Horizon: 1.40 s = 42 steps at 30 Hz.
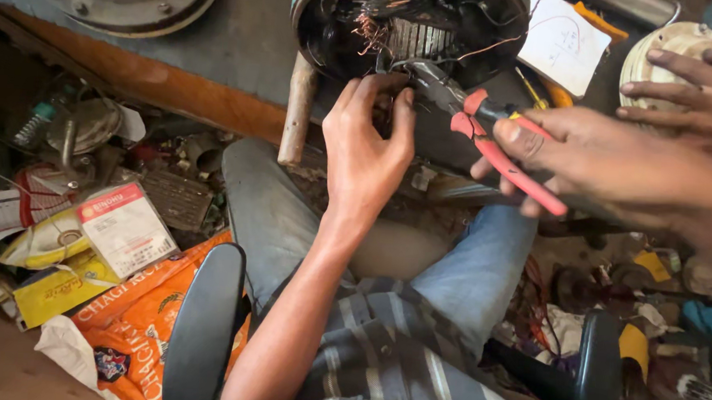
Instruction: The person uses pliers to cut and pull copper wires from a motor stator. They repeatedly cut wire bundles and remove them from the stator slots, working in a cluttered workshop.
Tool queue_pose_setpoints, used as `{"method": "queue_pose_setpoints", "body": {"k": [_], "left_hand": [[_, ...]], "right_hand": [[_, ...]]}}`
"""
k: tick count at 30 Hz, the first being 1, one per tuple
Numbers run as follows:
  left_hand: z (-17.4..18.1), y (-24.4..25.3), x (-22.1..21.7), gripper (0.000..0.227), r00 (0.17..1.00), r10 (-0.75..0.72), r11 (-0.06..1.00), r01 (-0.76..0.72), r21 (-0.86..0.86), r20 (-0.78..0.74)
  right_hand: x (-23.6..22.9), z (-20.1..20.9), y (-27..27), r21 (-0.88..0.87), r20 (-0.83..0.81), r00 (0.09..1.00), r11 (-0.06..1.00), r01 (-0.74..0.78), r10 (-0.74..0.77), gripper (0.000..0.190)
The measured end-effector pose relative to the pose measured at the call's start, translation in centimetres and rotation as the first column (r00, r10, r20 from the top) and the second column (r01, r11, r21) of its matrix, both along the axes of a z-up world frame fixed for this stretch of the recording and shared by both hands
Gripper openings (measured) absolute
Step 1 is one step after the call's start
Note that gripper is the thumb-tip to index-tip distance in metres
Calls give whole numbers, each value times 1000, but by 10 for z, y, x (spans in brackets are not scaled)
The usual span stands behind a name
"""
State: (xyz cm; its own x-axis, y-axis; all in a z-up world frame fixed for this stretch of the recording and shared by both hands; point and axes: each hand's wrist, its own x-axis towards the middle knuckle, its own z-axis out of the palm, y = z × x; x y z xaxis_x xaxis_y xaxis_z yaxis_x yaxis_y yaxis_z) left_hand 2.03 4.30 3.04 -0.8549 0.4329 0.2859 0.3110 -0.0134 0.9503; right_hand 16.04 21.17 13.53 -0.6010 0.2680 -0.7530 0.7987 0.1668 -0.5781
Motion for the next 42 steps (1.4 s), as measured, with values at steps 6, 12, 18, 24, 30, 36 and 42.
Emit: {"method": "queue_pose_setpoints", "body": {"k": [6, 12, 18, 24, 30, 36, 42], "left_hand": [[-1, 1, -2, 16, 1000, -8, 1000, 8, -11, -26], [0, 0, -5, 15, 999, -24, 1000, 24, -15, -37], [4, 2, -2, 18, 995, -48, 999, 46, 23, 92], [-2, 7, 0, 16, 994, -17, 999, 13, 29, 112], [-12, 8, 2, 15, 994, -59, 992, 49, 113, 91], [-16, 8, 0, 18, 988, -63, 998, 60, 26, 141], [-18, 13, 0, 24, 991, -48, 999, 48, -1, 125]], "right_hand": [[1, -9, -55, 806, 5, 891, 526, -272, 454, 33], [7, -28, -67, 868, -199, 853, 490, -74, 482, 32], [9, -20, -43, 510, -152, 973, 857, -75, 176, 43], [3, -14, -18, -220, -224, 945, 957, 191, -240, 64], [4, -20, -18, -311, -252, 910, 918, 245, -329, 59], [8, -30, -39, 569, -216, 956, 821, -43, 199, 37], [7, -29, -58, 901, -203, 794, 426, -78, 573, 34]]}}
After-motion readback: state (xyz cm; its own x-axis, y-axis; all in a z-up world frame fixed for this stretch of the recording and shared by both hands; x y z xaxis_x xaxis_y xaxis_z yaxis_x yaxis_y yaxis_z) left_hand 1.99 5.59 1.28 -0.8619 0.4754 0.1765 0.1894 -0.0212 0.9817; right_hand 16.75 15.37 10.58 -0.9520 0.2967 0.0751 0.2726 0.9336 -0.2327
